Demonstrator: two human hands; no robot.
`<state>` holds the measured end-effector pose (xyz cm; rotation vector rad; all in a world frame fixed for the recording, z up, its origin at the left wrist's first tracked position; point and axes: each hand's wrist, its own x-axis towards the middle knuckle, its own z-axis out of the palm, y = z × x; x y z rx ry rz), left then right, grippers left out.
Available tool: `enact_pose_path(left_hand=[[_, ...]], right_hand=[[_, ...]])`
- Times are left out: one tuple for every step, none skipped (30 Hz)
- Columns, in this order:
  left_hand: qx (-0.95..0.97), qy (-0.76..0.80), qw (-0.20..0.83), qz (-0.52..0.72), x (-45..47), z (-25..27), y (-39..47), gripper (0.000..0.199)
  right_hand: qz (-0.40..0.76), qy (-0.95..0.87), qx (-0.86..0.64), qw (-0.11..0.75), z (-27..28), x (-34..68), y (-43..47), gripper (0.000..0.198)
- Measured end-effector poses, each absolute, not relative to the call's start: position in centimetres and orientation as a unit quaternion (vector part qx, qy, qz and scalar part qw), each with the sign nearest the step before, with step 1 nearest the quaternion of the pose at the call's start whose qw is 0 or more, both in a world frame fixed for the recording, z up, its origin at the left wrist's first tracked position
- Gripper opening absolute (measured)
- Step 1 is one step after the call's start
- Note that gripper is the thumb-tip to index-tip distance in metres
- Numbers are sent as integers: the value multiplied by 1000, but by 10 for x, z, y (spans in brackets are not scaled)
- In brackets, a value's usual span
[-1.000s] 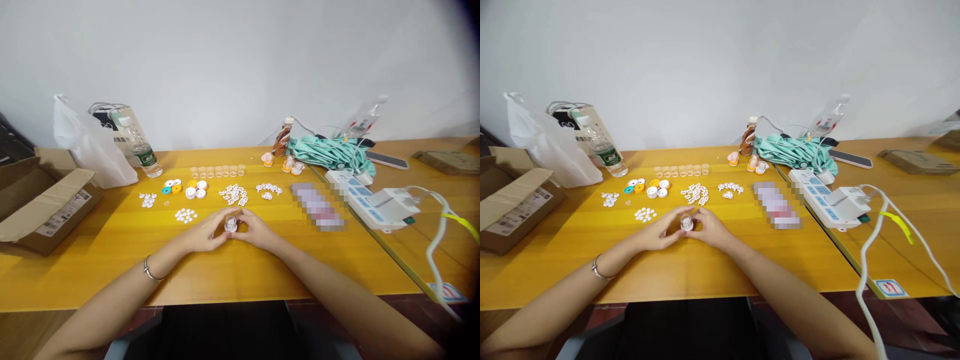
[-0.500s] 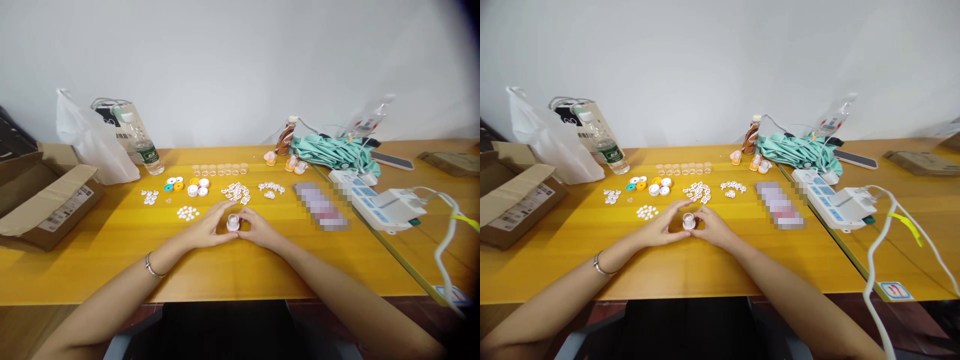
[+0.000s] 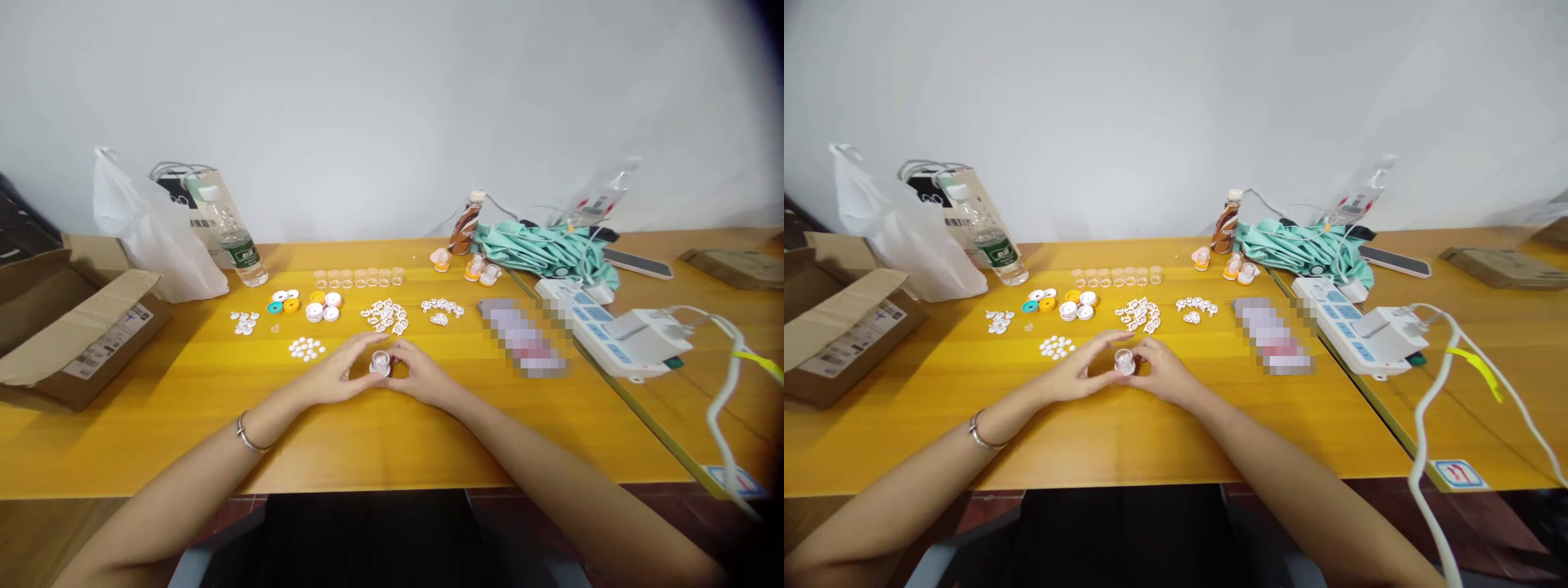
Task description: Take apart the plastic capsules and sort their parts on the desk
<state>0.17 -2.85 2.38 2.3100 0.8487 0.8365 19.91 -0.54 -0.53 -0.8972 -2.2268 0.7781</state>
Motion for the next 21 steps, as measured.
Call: enact_pose_path(left_hand=[[855,311,277,310,2,23,-28,50],[853,315,279,310,3,22,-28,46],[850,325,274,312,3,21,-28,42],[845,342,263,316,4,20,-27,39],[839,360,250,321,4,20,-27,38],[835,371,241,326,4,20,-27,40],[835,373,237,329,5,21,-27,43],[838,363,240,330,4,22,-27,47],[844,344,248,329,4,23,-28,50],[851,322,261,323,4,24,-28,52],[857,303,273,314,4,25,-29,51],[861,294,281,305,4,26,-29,47],[862,295,282,301,5,26,-29,41],[859,307,277,300,5,25,-30,35],[854,327,267,305,5,25,-30,30],[846,346,257,313,6,24,-29,27],[840,359,249,321,6,24,-29,29],[837,363,246,326,6,24,-29,35],[839,356,249,328,6,25,-29,42],[844,340,255,327,6,25,-29,49],[851,320,265,320,6,26,-30,53]], right_hand=[[292,-840,-341,305,-5,199,-6,25],[290,-839,-344,305,-5,199,-6,26],[289,-839,-346,304,-5,199,-6,27],[288,-839,-348,303,-5,199,-6,28],[289,-840,-348,301,-4,199,-6,27],[290,-840,-347,300,-4,199,-7,27],[292,-840,-344,301,-4,199,-7,26],[294,-840,-341,303,-3,199,-7,25],[296,-839,-339,307,-3,199,-7,24],[297,-837,-339,310,-3,199,-7,23],[297,-837,-340,310,-3,198,-7,24],[297,-837,-343,308,-3,198,-7,24],[295,-837,-346,303,-3,199,-7,25],[293,-839,-348,298,-3,199,-7,25],[291,-842,-348,293,-3,199,-7,25],[290,-844,-346,290,-3,199,-7,24],[290,-846,-342,289,-3,199,-7,23],[291,-846,-339,290,-3,199,-6,22],[292,-846,-337,292,-4,199,-6,22],[293,-846,-335,294,-4,199,-6,22],[295,-845,-335,296,-5,199,-5,23]])
